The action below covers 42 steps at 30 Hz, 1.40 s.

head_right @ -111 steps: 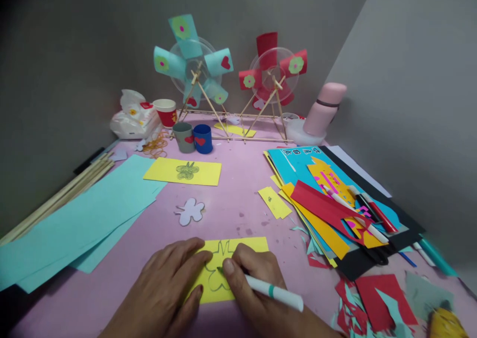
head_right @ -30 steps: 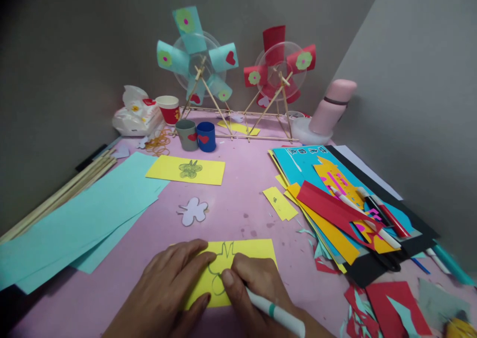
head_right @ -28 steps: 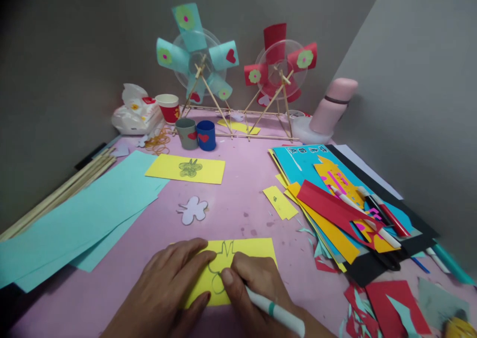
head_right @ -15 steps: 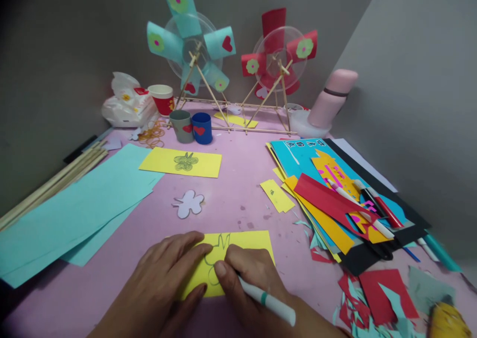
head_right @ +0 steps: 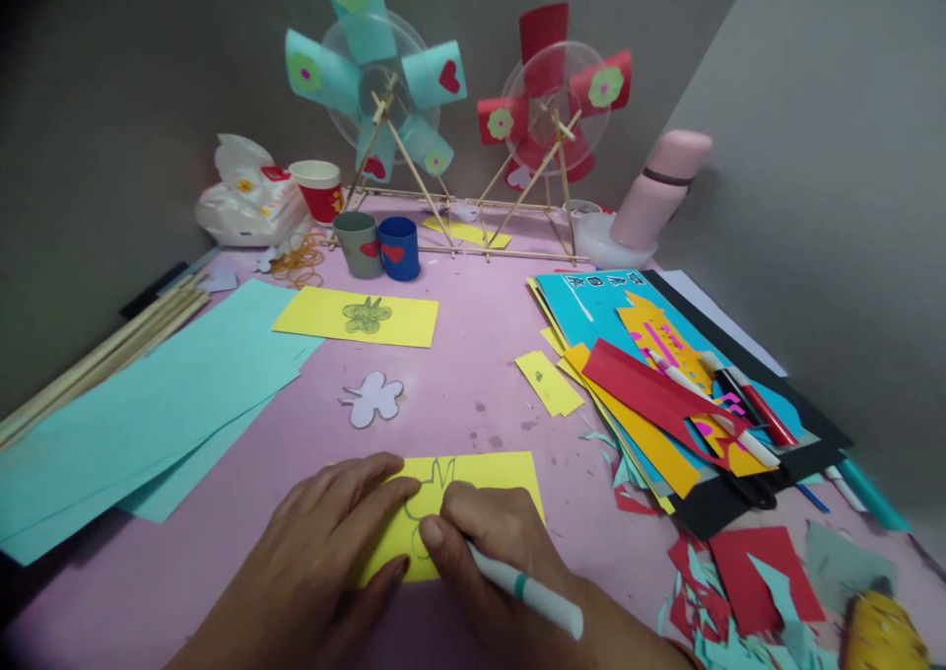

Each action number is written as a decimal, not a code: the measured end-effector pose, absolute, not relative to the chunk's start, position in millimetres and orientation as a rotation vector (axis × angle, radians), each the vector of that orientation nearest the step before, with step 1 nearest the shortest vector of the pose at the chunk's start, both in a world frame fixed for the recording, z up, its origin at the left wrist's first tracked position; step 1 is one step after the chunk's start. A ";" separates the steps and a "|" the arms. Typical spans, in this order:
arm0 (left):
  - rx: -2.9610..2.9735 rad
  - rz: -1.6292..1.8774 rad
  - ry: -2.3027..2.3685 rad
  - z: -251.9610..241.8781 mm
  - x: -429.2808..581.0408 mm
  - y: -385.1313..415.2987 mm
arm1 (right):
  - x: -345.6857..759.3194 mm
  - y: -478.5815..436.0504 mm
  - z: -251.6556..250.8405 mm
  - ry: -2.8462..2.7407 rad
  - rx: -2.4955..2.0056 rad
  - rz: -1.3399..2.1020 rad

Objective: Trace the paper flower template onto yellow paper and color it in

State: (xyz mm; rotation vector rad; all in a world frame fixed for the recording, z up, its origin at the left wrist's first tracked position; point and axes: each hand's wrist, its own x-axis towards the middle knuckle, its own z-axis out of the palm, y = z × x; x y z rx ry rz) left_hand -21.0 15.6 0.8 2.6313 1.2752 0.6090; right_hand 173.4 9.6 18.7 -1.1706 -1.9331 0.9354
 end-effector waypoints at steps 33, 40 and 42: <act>2.593 0.611 1.251 0.3 -21.2 14.5 | 175.0 12.6 16.3 -1.996 -1.106 0.935; 2.595 0.590 1.256 1.9 -21.2 14.3 | 175.0 13.6 18.8 -2.004 -1.103 0.938; 2.591 0.594 1.249 2.0 -21.1 14.3 | 174.7 13.5 19.5 -2.006 -1.106 0.948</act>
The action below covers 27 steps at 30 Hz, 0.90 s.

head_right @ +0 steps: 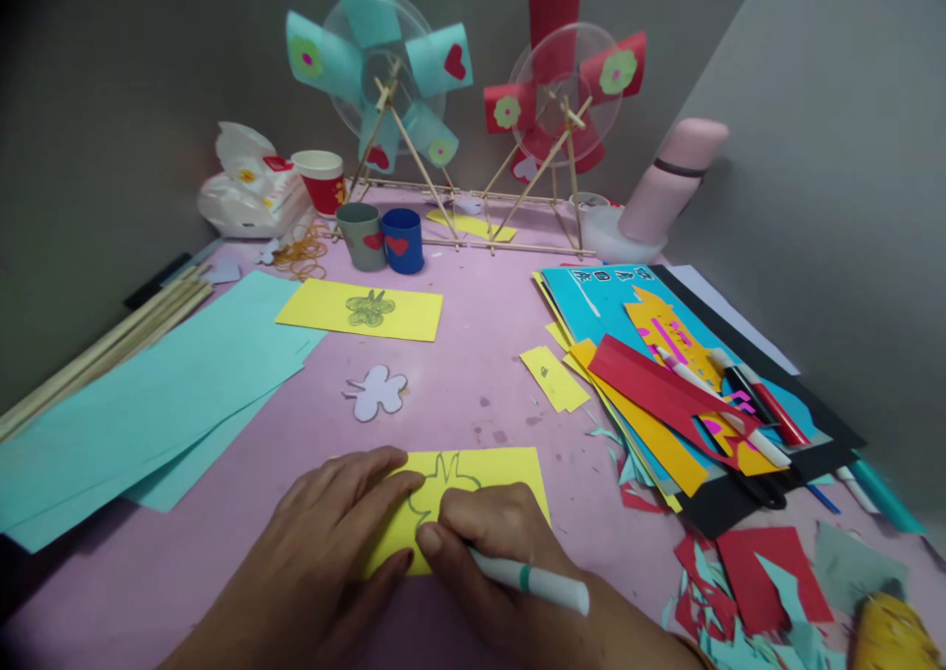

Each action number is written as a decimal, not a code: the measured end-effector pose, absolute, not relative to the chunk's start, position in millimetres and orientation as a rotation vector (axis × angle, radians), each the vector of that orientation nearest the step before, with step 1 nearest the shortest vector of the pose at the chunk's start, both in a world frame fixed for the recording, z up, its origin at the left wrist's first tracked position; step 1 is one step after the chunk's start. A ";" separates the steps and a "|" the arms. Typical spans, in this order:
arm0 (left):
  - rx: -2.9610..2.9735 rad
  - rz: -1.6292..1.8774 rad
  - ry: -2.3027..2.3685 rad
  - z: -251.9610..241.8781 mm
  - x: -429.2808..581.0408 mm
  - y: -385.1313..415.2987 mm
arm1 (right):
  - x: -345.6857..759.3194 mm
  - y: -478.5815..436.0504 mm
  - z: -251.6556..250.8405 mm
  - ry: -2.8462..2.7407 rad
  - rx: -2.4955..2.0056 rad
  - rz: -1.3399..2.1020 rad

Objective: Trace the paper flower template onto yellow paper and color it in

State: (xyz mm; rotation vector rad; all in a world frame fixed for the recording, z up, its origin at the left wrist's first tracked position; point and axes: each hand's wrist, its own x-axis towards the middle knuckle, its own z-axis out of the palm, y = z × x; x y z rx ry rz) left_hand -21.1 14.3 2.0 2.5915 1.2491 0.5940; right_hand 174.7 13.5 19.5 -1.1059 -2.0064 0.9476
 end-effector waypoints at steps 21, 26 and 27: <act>2.590 0.574 1.257 1.3 -21.4 15.2 | 177.5 14.1 26.9 -1.999 -1.139 1.098; 2.589 0.568 1.263 2.3 -21.6 14.7 | 178.1 12.9 26.1 -1.978 -1.146 1.125; 2.589 0.567 1.264 2.4 -21.6 14.7 | 178.5 12.9 25.6 -1.974 -1.148 1.134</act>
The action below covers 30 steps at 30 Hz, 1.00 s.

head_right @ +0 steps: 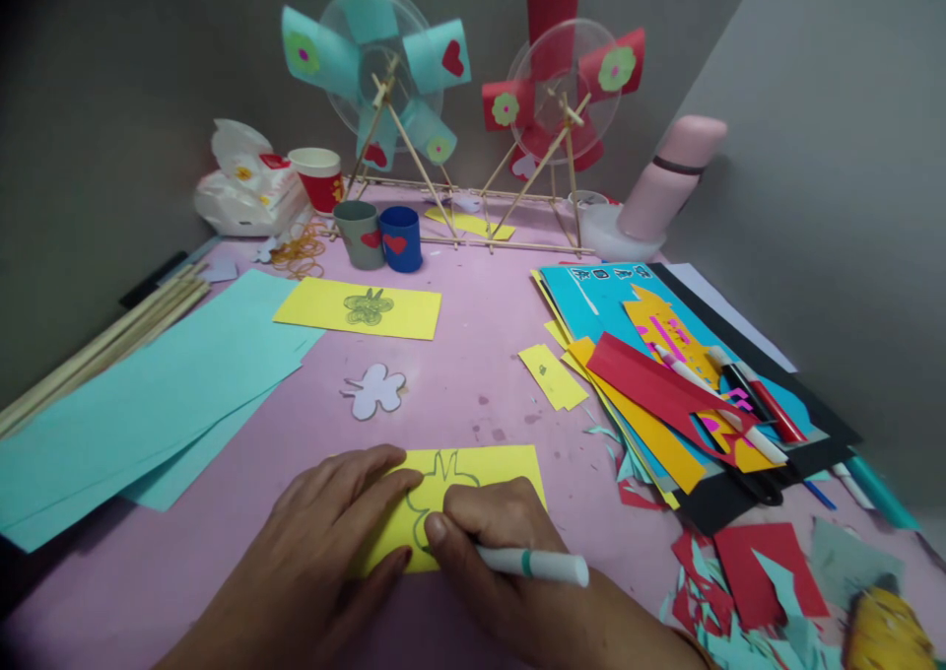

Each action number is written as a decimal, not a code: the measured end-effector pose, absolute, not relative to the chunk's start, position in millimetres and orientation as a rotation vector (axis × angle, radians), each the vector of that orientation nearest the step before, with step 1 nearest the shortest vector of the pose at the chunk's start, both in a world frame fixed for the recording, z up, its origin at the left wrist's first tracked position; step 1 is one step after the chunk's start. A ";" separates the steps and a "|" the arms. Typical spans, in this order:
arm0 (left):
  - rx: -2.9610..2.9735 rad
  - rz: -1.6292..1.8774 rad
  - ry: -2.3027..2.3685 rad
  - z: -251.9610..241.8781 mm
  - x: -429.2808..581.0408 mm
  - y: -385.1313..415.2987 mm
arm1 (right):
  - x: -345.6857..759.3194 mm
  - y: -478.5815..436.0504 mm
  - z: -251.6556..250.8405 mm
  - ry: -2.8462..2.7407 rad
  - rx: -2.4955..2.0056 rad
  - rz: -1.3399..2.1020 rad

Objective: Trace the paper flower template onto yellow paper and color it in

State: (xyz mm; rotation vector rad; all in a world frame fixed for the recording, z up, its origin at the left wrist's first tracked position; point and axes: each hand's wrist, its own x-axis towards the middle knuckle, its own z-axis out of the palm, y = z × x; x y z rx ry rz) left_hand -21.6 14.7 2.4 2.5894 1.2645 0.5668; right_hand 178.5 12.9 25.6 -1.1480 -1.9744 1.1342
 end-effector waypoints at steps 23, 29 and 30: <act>2.580 0.553 1.274 3.8 -21.7 13.8 | 183.6 9.9 18.1 -1.898 -1.276 1.095; 2.591 0.553 1.282 4.3 -21.2 15.1 | 182.9 9.1 17.4 -1.836 -1.302 1.079; 2.591 0.554 1.282 4.5 -21.1 15.4 | 182.9 9.0 17.4 -1.830 -1.309 1.076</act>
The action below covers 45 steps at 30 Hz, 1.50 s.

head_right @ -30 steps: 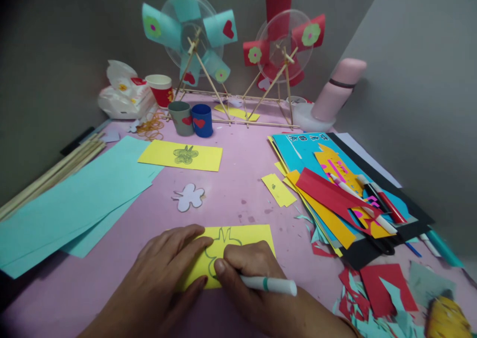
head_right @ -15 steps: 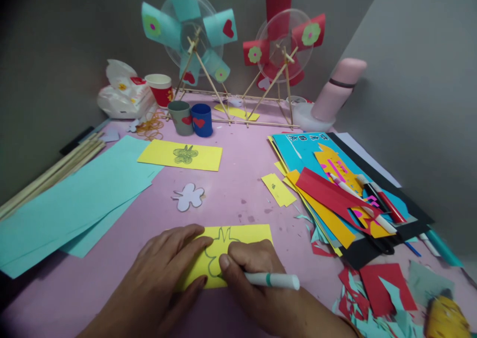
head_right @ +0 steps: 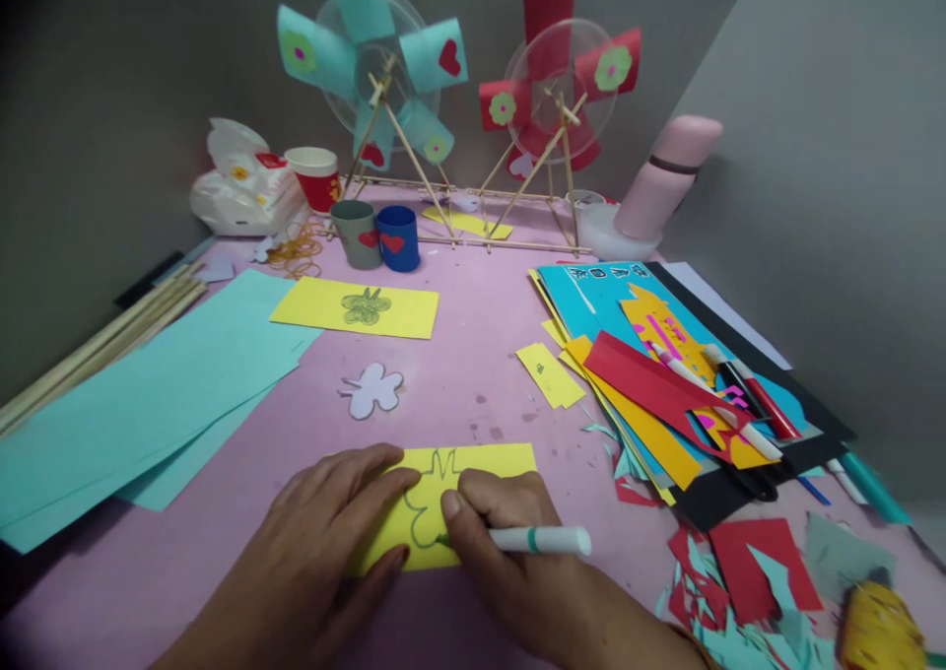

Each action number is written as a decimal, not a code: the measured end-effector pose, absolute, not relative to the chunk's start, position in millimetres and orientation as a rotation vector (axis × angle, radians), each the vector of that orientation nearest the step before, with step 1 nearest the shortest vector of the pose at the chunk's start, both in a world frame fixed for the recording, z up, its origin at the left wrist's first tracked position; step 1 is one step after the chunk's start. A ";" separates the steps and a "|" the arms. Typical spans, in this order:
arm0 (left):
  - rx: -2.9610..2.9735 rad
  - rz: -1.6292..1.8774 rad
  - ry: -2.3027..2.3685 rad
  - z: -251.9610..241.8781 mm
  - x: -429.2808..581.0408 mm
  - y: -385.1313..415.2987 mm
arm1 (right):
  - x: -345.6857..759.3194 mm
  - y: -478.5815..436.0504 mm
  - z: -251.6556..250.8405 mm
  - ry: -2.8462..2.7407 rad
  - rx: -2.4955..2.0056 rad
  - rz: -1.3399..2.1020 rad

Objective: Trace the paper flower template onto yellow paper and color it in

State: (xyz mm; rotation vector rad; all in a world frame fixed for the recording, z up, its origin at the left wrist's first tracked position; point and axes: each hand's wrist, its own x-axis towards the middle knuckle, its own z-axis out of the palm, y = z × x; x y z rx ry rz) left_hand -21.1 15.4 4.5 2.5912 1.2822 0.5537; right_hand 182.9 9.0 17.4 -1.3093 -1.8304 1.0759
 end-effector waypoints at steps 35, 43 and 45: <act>2.709 0.612 1.325 -7.6 -24.4 18.9 | 201.6 0.0 13.4 -1.702 -1.453 0.944; 2.773 0.640 1.289 -8.9 -26.0 20.7 | 192.6 6.5 22.5 -1.752 -1.429 0.929; 2.786 0.636 1.287 -8.9 -25.8 21.5 | 192.2 7.4 22.5 -1.760 -1.411 0.930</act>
